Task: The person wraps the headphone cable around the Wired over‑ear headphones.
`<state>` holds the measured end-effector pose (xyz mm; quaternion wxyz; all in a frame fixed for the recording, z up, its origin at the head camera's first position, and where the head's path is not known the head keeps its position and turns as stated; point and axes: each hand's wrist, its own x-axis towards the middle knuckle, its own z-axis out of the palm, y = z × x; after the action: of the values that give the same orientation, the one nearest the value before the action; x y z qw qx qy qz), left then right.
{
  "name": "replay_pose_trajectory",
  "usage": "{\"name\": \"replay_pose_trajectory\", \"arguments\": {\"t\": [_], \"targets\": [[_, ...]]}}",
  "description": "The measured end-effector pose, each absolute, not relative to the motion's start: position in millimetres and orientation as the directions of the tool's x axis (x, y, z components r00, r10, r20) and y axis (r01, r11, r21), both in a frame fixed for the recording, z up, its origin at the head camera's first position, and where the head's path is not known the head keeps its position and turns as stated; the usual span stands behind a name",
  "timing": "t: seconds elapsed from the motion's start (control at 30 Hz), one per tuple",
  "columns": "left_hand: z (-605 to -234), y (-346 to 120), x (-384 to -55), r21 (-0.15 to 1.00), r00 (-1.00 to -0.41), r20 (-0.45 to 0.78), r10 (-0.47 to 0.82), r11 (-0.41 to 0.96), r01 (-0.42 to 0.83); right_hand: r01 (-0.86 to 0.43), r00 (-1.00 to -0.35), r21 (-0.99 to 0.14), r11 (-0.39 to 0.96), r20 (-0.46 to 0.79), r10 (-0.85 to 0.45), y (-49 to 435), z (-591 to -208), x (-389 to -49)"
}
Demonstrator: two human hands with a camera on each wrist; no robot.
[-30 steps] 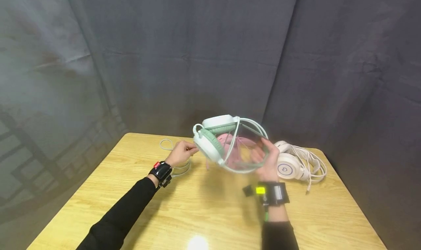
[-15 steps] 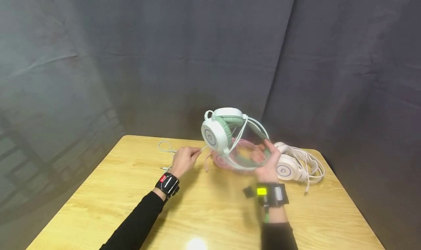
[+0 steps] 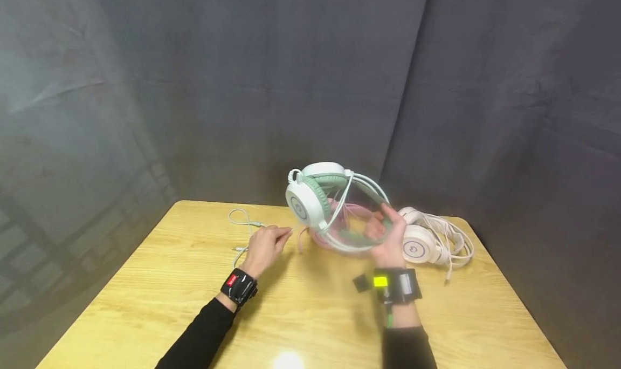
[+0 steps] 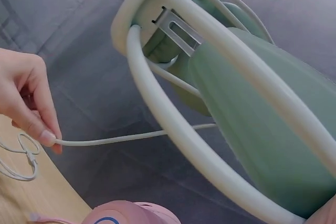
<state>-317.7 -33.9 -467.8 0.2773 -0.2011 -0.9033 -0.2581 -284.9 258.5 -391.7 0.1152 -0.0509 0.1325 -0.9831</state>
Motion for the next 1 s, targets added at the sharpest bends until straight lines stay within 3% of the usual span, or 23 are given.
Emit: {"name": "replay_pose_trajectory", "arguments": {"t": [0.23, 0.5, 0.8, 1.0], "targets": [[-469, -28, -312, 0.315, -0.776, 0.573, 0.262, 0.804, 0.504, 0.192, -0.981, -0.301, -0.934, -0.023, -0.194, 255, -387, -283], [-468, -6, -296, 0.201, -0.726, 0.58, 0.369, 0.799, 0.567, 0.168, -0.983, -0.258, -0.951, -0.116, -0.143, 251, -378, -279], [-463, 0, -276, 0.053, -0.689, 0.513, 0.512, 0.783, 0.62, 0.195, -0.98, -0.236, -0.952, -0.073, -0.183, 239, -383, -281], [-453, 0, -273, 0.035, -0.637, 0.448, 0.627, 0.7, 0.713, 0.103, -0.978, -0.281, -0.954, -0.203, -0.046, 229, -381, -286]]}}
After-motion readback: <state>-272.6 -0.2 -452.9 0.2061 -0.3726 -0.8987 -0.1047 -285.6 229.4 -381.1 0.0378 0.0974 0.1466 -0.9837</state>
